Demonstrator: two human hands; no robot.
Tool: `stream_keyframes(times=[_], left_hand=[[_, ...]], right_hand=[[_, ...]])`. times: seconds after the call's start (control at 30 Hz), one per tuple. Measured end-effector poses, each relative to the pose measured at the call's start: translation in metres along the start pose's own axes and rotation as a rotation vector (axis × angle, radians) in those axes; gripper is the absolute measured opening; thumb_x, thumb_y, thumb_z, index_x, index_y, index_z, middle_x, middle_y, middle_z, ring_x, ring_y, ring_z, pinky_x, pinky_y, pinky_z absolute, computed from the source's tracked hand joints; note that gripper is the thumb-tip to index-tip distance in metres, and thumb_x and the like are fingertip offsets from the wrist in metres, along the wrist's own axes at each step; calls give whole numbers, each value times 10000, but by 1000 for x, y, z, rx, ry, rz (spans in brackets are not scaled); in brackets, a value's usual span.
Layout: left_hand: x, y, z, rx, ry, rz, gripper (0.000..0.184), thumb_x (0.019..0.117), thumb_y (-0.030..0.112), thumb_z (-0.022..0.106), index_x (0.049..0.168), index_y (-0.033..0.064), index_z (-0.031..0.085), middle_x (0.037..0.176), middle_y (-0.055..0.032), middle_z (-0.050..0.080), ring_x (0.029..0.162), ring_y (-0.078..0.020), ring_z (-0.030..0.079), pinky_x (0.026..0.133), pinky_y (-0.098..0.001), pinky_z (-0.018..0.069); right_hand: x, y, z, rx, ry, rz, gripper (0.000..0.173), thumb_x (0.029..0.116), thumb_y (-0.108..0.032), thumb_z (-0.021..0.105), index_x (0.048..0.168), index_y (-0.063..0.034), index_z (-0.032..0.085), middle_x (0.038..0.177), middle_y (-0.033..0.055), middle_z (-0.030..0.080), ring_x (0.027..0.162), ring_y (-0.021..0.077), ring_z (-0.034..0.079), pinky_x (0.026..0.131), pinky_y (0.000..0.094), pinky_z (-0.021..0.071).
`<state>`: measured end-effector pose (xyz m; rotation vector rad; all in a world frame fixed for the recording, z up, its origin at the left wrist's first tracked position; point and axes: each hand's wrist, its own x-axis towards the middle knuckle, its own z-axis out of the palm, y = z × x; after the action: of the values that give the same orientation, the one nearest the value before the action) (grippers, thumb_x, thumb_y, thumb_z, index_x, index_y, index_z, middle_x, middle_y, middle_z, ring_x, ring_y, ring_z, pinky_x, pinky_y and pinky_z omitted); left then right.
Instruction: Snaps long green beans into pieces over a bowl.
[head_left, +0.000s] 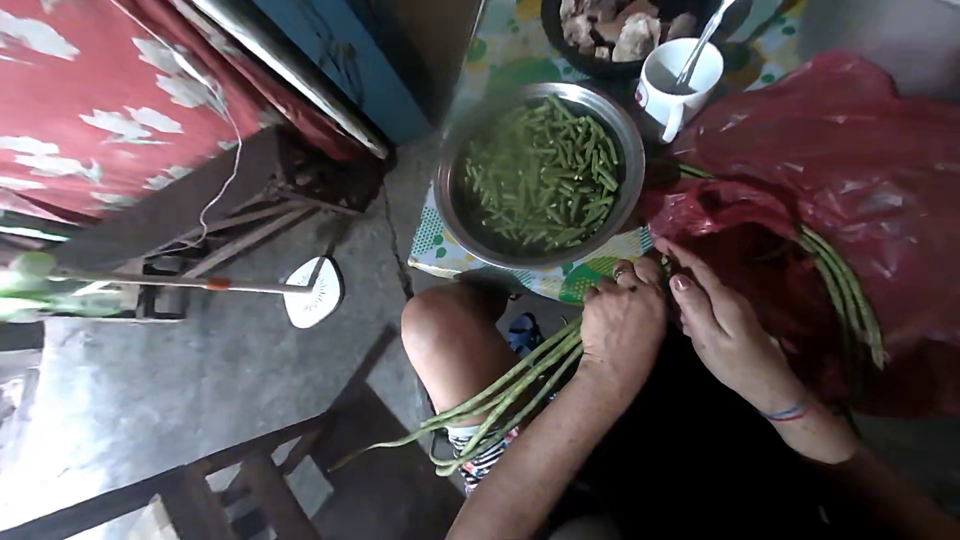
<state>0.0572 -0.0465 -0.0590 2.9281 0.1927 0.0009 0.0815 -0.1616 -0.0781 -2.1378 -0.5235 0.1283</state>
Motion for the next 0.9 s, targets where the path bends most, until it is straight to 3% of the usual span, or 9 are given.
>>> stream_keyframes(times=[0.13,0.2,0.27,0.37,0.43,0.7,0.77,0.83,0.9], left_hand=[[1,-4,9,18,107,38,222,923,5,605,1107,-21,727,974,-198,740,802,-329,738,649,-415,574],[3,-6,12,45,111,46,241,926,13,606,1134,2,729,985,-183,738,794,-319,731,639,-408,566],[7,-7,15,66,69,42,250,944,18,595,1163,9,715,1019,-182,730,810,-323,728,634,-411,562],[15,-8,19,91,10,22,256,967,22,572,1193,-11,688,1047,-197,715,829,-334,722,638,-421,558],[19,-11,22,93,6,30,269,974,21,563,1215,-24,673,1046,-209,714,837,-350,720,639,-429,555],[27,-18,39,52,38,29,282,945,10,598,1213,-12,687,1029,-207,725,816,-348,724,633,-433,553],[32,-22,33,-72,-97,-4,286,985,29,557,1252,-16,649,1050,-214,710,840,-365,725,658,-468,576],[42,-28,15,-198,-356,-58,325,1052,76,471,1358,9,559,1157,-233,672,967,-402,706,761,-531,570],[47,-34,9,-270,-411,-46,314,1063,100,461,1346,14,567,1144,-243,676,1003,-426,694,792,-565,560]], right_hand=[[4,2,4,35,-6,18,460,1101,-266,331,1426,4,514,982,113,677,680,55,571,620,227,489],[7,4,8,64,9,55,435,1099,-266,334,1382,12,511,954,88,650,669,38,553,608,218,476],[12,5,15,81,33,99,403,1099,-264,336,1335,13,507,903,64,617,680,43,559,616,235,485],[20,6,23,38,59,135,393,1100,-268,326,1309,6,514,941,92,641,841,94,636,756,290,532],[24,5,27,22,76,155,399,1102,-262,327,1312,23,512,953,130,650,887,149,652,793,339,535],[34,9,35,51,47,265,402,1113,-264,327,1334,32,487,979,150,641,915,172,646,832,366,525],[34,14,34,58,25,244,395,1108,-275,342,1343,0,502,954,117,636,820,131,625,750,324,524],[33,16,29,89,-35,238,414,1109,-283,337,1404,-42,501,908,91,608,673,108,548,620,303,480],[33,18,23,78,-81,210,435,1106,-274,333,1458,-68,483,953,108,636,671,125,557,621,320,491]])
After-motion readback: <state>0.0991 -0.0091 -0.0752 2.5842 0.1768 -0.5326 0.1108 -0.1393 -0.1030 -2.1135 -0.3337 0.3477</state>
